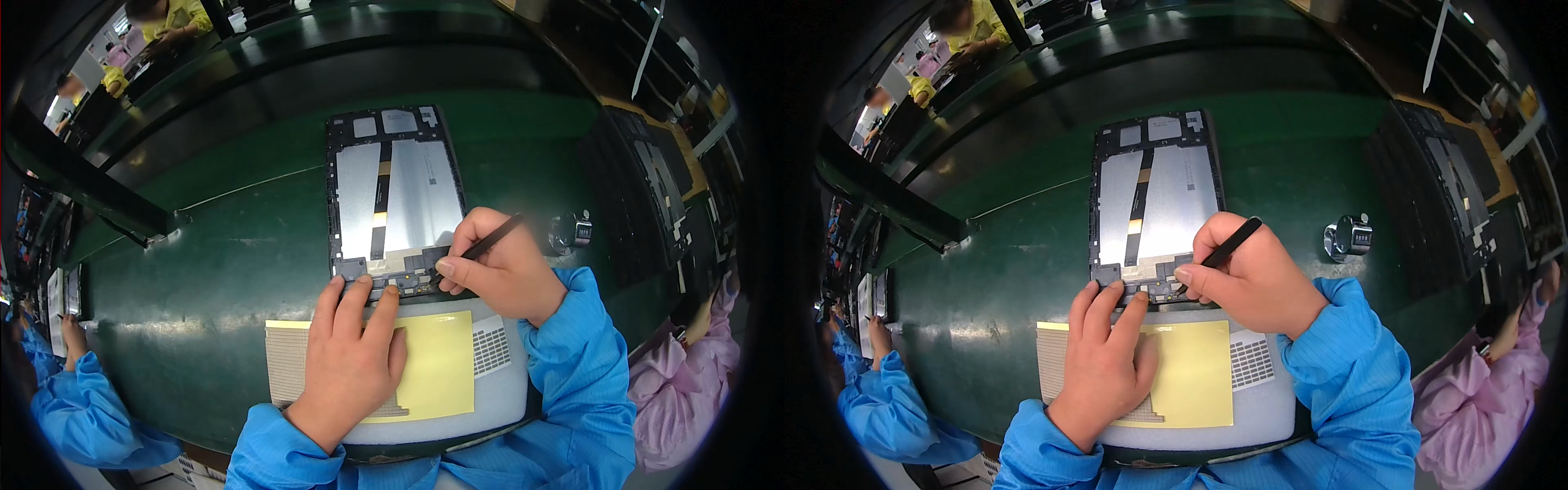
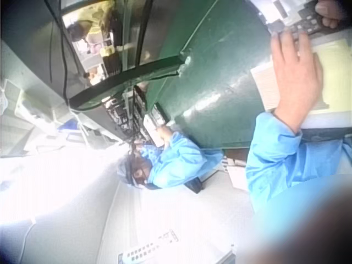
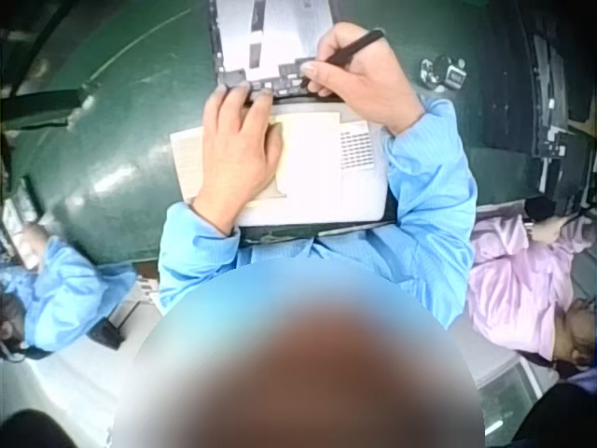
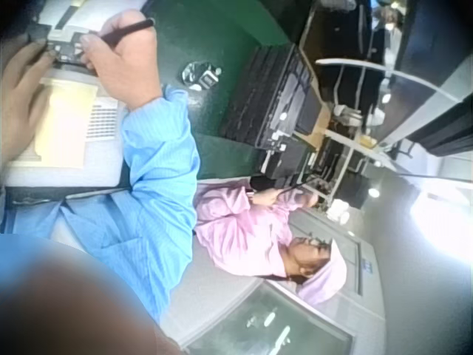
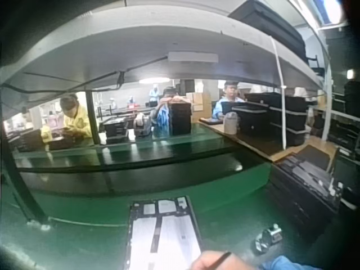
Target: The person uses tweezers to pick up small components from a yellow sheet and place them onto a black electronic chassis. The person repeatedly handles the chassis, adjusting its position on the green workbench while performing the assembly task.
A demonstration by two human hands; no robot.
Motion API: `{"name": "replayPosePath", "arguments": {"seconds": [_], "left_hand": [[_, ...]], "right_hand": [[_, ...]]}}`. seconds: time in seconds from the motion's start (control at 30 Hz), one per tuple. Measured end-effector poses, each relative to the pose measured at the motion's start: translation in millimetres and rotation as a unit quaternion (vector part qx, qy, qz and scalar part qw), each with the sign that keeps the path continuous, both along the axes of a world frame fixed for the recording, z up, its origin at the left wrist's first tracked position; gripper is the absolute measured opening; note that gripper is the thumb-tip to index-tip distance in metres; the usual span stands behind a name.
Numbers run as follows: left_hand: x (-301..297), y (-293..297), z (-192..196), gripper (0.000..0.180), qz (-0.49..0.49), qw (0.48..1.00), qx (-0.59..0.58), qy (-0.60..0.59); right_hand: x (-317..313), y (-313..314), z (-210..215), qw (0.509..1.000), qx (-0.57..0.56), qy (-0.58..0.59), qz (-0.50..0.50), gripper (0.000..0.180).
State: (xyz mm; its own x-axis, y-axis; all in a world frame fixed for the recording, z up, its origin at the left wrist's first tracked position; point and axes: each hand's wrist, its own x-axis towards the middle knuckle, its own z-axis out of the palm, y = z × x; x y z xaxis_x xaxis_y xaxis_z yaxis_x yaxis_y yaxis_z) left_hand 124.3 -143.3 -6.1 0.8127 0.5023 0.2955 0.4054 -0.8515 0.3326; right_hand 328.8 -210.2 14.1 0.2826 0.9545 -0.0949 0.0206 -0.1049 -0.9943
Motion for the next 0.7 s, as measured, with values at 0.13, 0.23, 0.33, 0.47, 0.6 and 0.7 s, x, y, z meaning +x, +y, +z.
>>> {"name": "replayPosePath", "arguments": {"seconds": [0.13,0.23,0.33,0.47,0.6,0.7], "left_hand": [[0.0,-0.1,0.0,0.048,0.001,1.0,-0.001,0.001],[0.3,-0.5,0.8,0.047,0.001,1.0,-0.002,0.003],[0.8,-0.5,0.8,0.047,0.002,1.0,-0.005,0.003],[0.5,-0.8,1.0,0.047,0.003,1.0,-0.004,0.005],[0.3,-1.0,1.3,0.047,0.003,1.0,-0.004,0.004],[0.3,-0.6,0.0,0.046,0.001,1.0,-0.005,0.001]], "right_hand": [[0.5,-0.1,-0.8,0.999,0.004,0.036,-0.014,0.017],[0.4,-0.5,-2.9,0.999,0.011,0.035,-0.011,0.016],[0.2,-1.0,-2.8,1.0,0.009,0.022,-0.008,0.016],[0.5,-1.3,-3.1,1.0,0.01,0.008,-0.005,0.016],[2.9,-3.2,-6.2,0.999,0.018,-0.029,0.008,0.016],[3.4,-4.8,-8.9,0.999,0.041,-0.027,0.009,0.016]]}}
